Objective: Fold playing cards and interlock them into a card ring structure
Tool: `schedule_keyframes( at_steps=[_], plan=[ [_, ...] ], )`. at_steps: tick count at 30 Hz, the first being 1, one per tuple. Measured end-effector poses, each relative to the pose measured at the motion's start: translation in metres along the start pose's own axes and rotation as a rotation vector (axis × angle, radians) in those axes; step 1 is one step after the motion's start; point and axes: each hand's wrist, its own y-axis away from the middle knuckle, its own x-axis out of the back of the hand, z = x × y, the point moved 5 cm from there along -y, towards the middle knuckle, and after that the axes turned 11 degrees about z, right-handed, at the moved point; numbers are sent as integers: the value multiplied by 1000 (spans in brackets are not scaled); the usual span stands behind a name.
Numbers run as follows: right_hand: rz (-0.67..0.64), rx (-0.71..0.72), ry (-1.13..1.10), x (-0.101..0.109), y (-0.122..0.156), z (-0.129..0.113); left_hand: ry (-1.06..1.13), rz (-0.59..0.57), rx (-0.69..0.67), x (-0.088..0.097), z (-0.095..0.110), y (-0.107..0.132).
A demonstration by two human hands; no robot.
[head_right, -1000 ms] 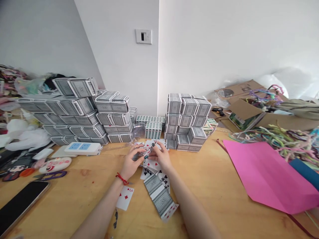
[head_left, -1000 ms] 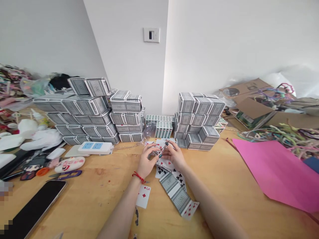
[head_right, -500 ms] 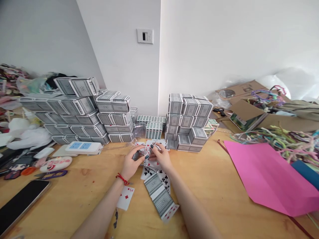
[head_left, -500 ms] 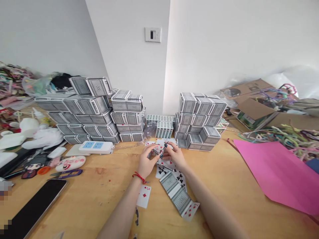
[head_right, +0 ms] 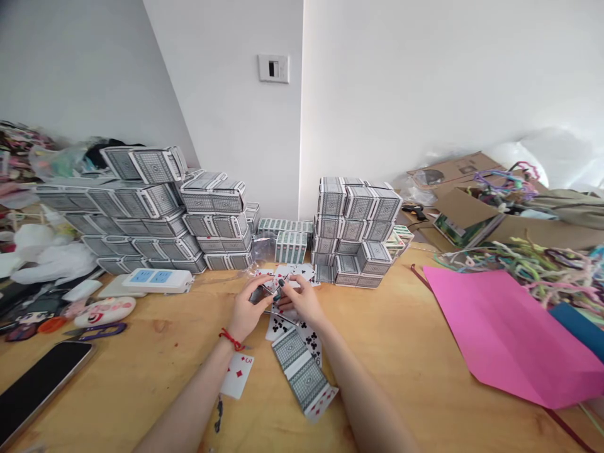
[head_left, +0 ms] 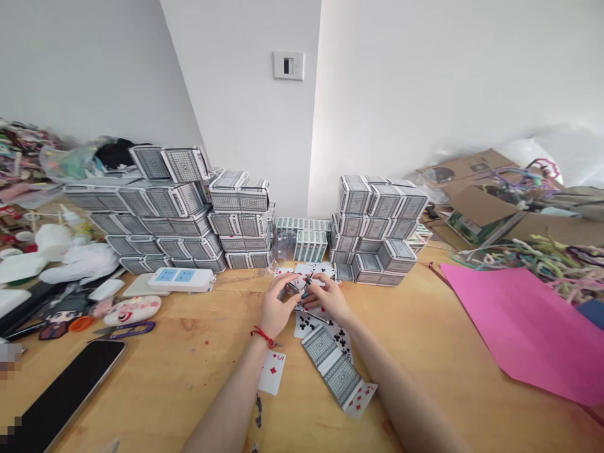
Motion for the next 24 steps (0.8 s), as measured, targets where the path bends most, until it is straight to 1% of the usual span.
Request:
schedule_keyframes(
  at_steps=[7,11,15,19,22,24],
  plan=[
    [-17,10,32,0,0,1,24,13,39,1,-1,0],
    [-5,32,62,-1,0,2,53,-7,75,0,0,0],
    [72,100,24,-1,1,0,78,-10,158,-1,-2,0],
    [164,184,-53,2,1,-6,121,-7,184,-2,-6,1],
    [195,240,-63,4,2,-8,141,-20,199,-4,-8,2],
    [191,257,-28,3,3,-9,129,-20,203,-4,-7,2]
  ],
)
